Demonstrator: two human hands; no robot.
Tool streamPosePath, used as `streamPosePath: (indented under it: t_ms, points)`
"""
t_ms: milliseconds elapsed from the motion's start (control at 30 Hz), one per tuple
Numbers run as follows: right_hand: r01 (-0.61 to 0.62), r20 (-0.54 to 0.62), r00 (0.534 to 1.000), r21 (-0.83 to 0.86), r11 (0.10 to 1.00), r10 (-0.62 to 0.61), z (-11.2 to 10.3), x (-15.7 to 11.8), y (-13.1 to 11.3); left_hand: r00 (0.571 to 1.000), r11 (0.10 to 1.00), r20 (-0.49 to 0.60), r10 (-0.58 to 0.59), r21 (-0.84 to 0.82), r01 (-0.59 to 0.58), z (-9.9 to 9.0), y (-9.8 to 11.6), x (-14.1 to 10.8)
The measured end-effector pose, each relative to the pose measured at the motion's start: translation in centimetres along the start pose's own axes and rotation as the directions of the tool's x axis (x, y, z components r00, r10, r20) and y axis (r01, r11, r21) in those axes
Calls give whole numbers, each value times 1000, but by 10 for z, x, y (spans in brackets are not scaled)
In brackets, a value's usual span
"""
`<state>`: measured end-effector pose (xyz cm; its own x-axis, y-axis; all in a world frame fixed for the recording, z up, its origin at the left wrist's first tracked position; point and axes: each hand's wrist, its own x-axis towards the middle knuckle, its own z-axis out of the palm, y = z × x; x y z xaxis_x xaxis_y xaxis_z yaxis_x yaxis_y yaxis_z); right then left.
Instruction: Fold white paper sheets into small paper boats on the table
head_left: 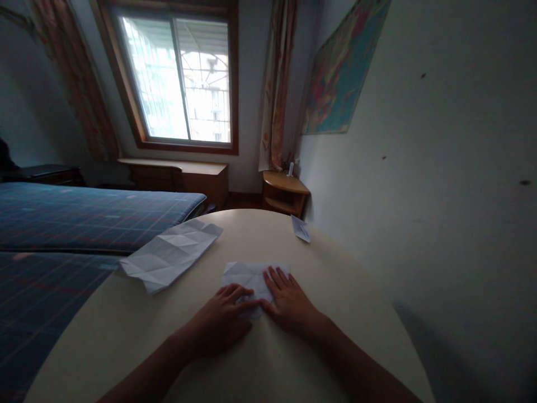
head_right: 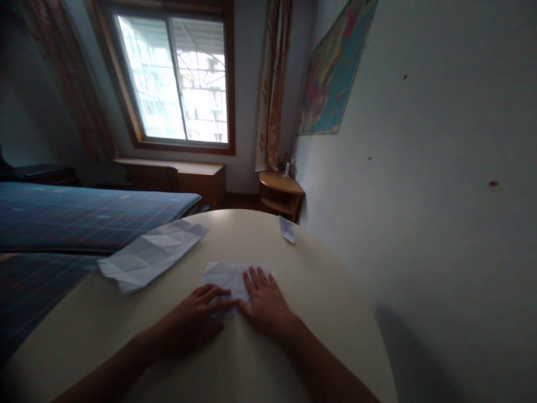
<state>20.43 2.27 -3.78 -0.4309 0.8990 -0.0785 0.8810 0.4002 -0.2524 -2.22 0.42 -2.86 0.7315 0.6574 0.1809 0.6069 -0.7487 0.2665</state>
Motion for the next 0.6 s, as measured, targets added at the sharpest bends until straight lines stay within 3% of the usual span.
streamPosePath:
  t_ms: [167,267,367,467,600]
  points:
    - [-114,-6,993,-2,993,114,-1,5,17,1000,1000,12,8,-9,-8,0,-2,-1]
    - [-205,-108,974,-30,978,201,-2,7,21,999,1000,43,7,20,-8,-1,2,0]
    - [-143,-197,972,-63,988,129,-4,6,9,998,999,65,-3,54,-1,-1,8,2]
    - [-16,-110,994,-27,999,13,-2,0,-7,997,998,72,-13,60,9,-1,11,4]
    - [-7,-13,1000,18,1000,7,2,-3,-12,998,999,56,32,-17,-31,-7,7,3]
